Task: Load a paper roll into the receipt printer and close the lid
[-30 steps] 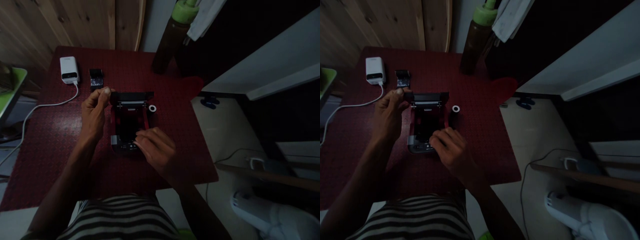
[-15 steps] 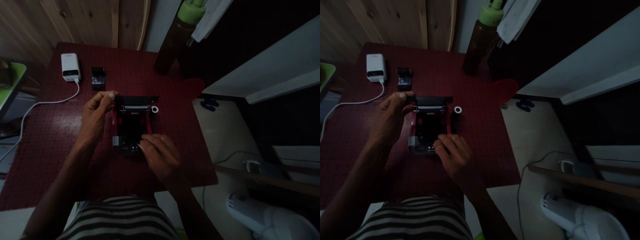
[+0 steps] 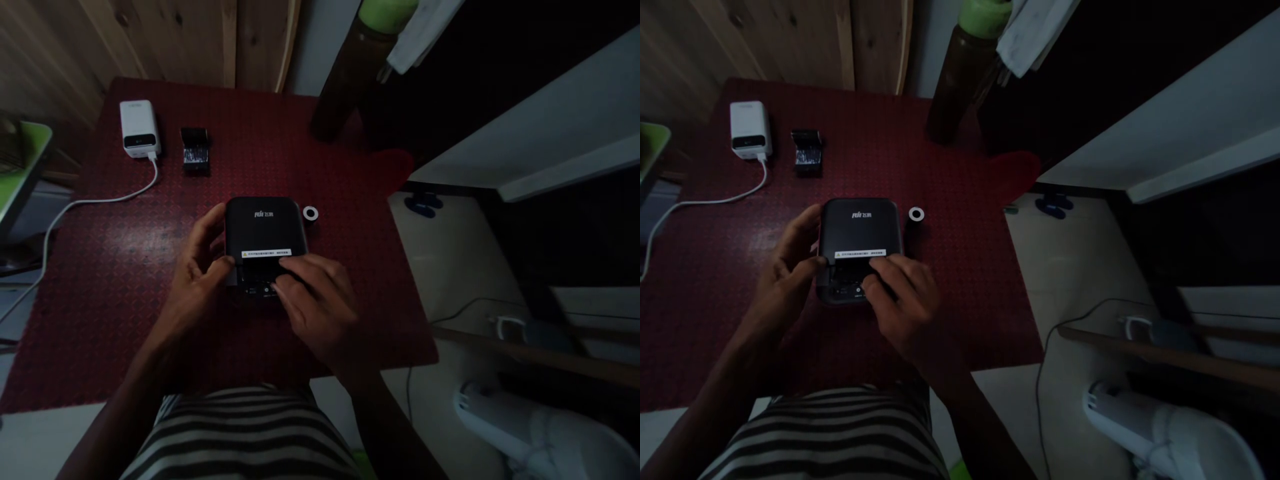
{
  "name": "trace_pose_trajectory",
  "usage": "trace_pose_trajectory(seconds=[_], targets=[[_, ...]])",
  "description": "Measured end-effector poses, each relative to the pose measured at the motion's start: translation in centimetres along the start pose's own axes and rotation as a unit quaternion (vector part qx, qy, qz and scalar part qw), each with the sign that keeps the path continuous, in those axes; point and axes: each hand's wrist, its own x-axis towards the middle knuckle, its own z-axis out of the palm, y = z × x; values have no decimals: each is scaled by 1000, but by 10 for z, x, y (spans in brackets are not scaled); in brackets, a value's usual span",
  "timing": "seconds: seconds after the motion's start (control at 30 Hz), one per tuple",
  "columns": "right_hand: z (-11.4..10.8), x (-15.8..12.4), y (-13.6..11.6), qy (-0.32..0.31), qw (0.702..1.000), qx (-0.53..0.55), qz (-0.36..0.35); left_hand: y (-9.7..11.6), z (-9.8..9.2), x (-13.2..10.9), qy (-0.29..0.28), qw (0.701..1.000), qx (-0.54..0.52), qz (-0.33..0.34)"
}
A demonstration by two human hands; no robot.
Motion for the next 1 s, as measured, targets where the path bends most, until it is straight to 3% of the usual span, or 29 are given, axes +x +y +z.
trace_pose_trajectory(seconds=[0.13, 0.43, 0.57, 0.77, 0.87, 1.0], targets=[[-2, 3, 1, -23, 998, 45, 35, -3, 2, -4, 1, 1000, -6, -11], [3, 6, 1, -26, 996, 69, 42, -2, 1, -3, -21, 1000, -9, -20], [-1, 0, 5, -20, 993, 102, 54, -4, 3, -10, 7, 999, -21, -44], [-5, -36, 9, 32, 974, 138, 179, -5, 7, -32, 56, 993, -61, -88], [4, -54, 3, 14, 953, 165, 252, -2, 7, -33, 55, 994, -36, -83], [15, -61, -4, 28, 942, 173, 288, -1, 4, -30, 44, 996, -20, -76]])
